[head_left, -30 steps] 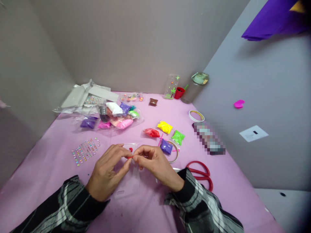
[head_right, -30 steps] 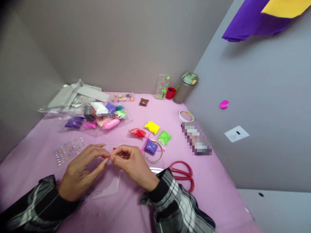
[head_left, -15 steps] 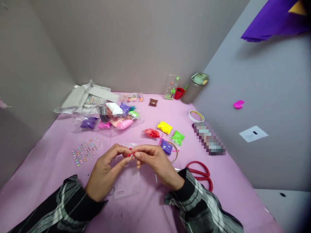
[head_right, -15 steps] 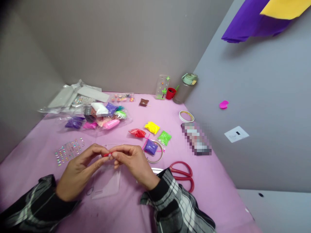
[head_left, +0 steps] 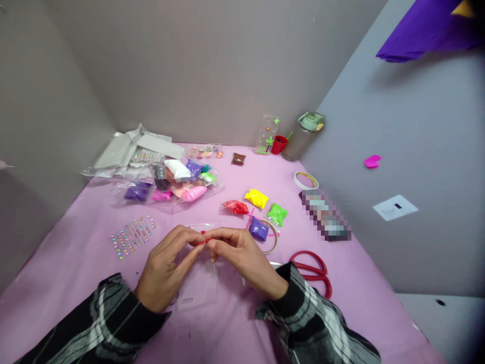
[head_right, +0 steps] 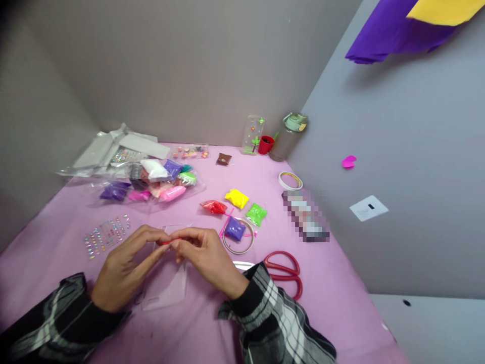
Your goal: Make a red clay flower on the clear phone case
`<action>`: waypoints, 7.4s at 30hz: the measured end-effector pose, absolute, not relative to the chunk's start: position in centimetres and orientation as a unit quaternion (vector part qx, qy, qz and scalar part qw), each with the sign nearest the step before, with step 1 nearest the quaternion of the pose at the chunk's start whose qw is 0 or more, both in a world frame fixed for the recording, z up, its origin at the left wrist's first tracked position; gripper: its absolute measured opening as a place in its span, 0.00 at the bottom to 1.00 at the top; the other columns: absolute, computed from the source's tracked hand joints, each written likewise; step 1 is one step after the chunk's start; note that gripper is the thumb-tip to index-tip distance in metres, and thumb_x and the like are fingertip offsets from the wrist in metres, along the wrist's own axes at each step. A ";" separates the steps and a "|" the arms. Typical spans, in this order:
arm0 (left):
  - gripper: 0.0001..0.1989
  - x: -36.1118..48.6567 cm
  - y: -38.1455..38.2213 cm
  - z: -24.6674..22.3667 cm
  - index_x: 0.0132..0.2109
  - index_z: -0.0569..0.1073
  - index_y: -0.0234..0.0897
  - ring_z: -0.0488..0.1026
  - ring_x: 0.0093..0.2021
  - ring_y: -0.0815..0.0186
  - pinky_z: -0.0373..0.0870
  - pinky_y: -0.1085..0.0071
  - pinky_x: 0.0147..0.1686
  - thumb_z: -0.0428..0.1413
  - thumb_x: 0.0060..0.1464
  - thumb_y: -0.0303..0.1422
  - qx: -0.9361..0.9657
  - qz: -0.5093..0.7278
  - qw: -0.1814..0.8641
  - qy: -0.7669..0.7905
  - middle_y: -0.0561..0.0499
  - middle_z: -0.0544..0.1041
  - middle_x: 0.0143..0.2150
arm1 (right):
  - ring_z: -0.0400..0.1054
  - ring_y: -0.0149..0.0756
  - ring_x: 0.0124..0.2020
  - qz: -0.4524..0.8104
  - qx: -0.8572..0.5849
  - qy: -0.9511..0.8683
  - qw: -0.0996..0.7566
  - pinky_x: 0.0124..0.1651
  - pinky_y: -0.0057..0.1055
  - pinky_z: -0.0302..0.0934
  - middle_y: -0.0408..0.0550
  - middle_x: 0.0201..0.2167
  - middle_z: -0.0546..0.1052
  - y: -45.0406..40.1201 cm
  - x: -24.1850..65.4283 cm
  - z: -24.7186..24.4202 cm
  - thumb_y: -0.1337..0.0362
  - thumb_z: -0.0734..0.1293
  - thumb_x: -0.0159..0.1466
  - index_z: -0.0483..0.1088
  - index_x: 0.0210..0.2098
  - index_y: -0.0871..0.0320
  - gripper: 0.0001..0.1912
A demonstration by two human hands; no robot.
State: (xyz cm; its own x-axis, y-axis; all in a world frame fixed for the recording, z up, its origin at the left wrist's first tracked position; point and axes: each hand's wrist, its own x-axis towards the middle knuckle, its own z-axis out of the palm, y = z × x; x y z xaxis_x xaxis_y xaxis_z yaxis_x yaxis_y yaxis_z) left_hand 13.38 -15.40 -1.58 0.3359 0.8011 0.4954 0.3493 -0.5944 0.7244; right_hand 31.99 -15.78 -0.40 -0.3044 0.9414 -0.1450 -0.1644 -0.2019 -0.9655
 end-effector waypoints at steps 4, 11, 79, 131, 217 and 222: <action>0.07 13.3 -15.3 -1.7 0.46 0.75 0.41 0.75 0.41 0.65 0.72 0.71 0.42 0.56 0.65 0.25 0.796 0.432 0.229 0.358 0.51 0.77 0.39 | 0.64 0.28 0.24 0.645 -0.433 -0.472 0.416 0.29 0.28 0.60 0.42 0.26 0.75 -15.7 32.1 -0.7 0.55 0.74 0.60 0.79 0.31 0.58 0.12; 0.08 13.4 -15.5 -1.4 0.44 0.73 0.40 0.74 0.43 0.64 0.70 0.68 0.45 0.53 0.65 0.22 0.813 0.417 0.210 0.349 0.50 0.76 0.39 | 0.59 0.26 0.24 0.613 -0.427 -0.505 0.433 0.29 0.26 0.54 0.38 0.24 0.70 -16.0 31.9 -0.4 0.65 0.71 0.59 0.73 0.28 0.58 0.05; 0.05 13.1 -15.3 -1.2 0.41 0.79 0.44 0.78 0.42 0.65 0.74 0.71 0.45 0.61 0.58 0.36 0.621 0.443 0.434 0.480 0.53 0.80 0.40 | 0.68 0.28 0.29 0.654 -0.410 -0.428 0.470 0.38 0.28 0.63 0.40 0.28 0.76 -15.4 32.6 -1.1 0.61 0.77 0.59 0.80 0.38 0.56 0.09; 0.13 13.3 -15.9 -1.8 0.48 0.81 0.51 0.76 0.41 0.64 0.73 0.69 0.43 0.61 0.60 0.28 0.721 0.453 0.337 0.403 0.52 0.78 0.40 | 0.61 0.25 0.23 0.696 -0.398 -0.414 0.430 0.30 0.26 0.57 0.37 0.22 0.72 -16.0 31.9 -0.9 0.64 0.73 0.56 0.75 0.29 0.58 0.04; 0.08 13.1 -15.3 -1.4 0.36 0.78 0.40 0.74 0.33 0.69 0.72 0.75 0.36 0.67 0.53 0.37 0.500 0.428 0.592 0.464 0.55 0.78 0.31 | 0.64 0.25 0.21 0.691 -0.385 -0.389 0.472 0.28 0.25 0.59 0.38 0.23 0.74 -15.6 32.4 -1.0 0.55 0.78 0.56 0.72 0.32 0.58 0.16; 0.10 13.1 -15.2 -1.4 0.33 0.75 0.40 0.73 0.30 0.70 0.70 0.77 0.33 0.68 0.51 0.36 0.491 0.449 0.585 0.464 0.57 0.75 0.28 | 0.60 0.24 0.21 0.666 -0.401 -0.393 0.490 0.28 0.25 0.56 0.35 0.20 0.70 -15.4 32.4 -0.8 0.57 0.80 0.53 0.70 0.27 0.58 0.18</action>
